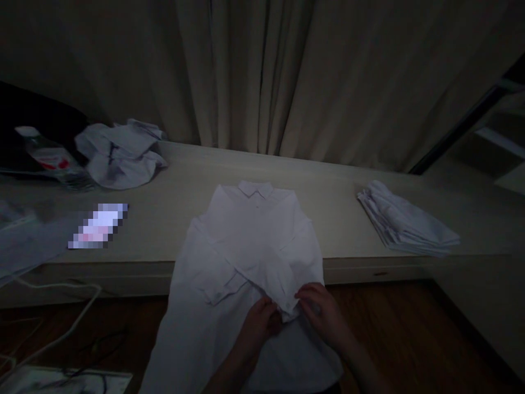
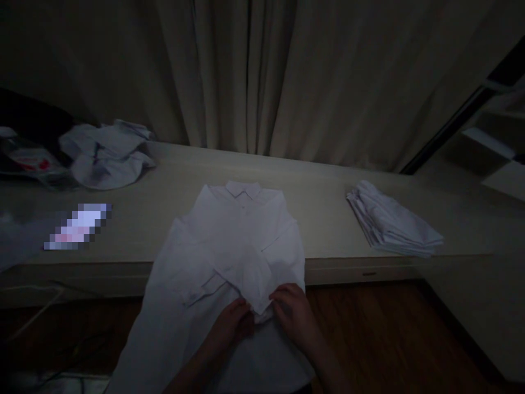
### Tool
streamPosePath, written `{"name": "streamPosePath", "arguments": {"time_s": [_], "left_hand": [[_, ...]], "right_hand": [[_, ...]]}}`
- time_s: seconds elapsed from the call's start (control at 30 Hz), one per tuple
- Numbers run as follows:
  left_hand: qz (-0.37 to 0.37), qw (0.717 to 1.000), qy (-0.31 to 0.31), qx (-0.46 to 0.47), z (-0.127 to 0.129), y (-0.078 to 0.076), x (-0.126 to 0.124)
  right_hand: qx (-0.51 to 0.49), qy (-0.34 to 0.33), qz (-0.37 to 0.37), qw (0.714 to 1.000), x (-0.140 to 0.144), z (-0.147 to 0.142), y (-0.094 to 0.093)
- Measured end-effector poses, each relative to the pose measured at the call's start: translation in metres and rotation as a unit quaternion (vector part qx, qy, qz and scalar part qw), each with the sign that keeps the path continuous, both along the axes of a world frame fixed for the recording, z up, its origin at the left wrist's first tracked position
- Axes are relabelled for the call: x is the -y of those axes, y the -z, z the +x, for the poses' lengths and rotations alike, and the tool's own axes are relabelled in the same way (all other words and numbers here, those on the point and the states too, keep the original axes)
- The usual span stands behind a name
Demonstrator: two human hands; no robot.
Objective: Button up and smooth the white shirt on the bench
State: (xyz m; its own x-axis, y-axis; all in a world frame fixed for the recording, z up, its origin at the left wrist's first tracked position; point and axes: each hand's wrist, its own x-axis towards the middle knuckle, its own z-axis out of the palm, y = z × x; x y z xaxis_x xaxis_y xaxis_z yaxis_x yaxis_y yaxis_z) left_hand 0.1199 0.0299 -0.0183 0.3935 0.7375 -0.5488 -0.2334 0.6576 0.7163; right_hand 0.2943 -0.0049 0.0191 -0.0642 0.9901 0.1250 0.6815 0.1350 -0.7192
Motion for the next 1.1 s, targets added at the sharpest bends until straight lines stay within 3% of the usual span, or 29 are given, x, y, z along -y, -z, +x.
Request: {"name": "streamPosePath", "arguments": {"time_s": [0.23,0.43,0.6,0.83,1.0,1.1], "left_hand": [[0.101,0.989,0.08,-0.069,0.009,-0.012,0.002],[0.151,0.984,0.069,-0.063,0.017,-0.01,0.007],[0.164,0.983,0.045,-0.071,0.016,-0.012,0.009],[0.119,0.991,0.038,-0.045,0.008,-0.014,0.013],[-0.003,0.998,0.054,0.014,0.005,-0.004,0.01],[-0.082,0.994,0.071,-0.026,0.004,0.0,0.011]], "right_hand": [[-0.008,0.055,0.01,0.998,-0.004,-0.004,-0.007],[-0.02,0.067,-0.017,0.997,-0.003,-0.008,-0.013],[-0.002,0.039,-0.015,0.999,0.001,-0.013,-0.01],[0.12,0.019,0.017,0.992,0.004,-0.007,-0.004],[0.163,0.054,-0.004,0.985,0.006,0.001,0.004],[0.167,0.058,-0.017,0.984,0.006,0.004,0.007]]}}
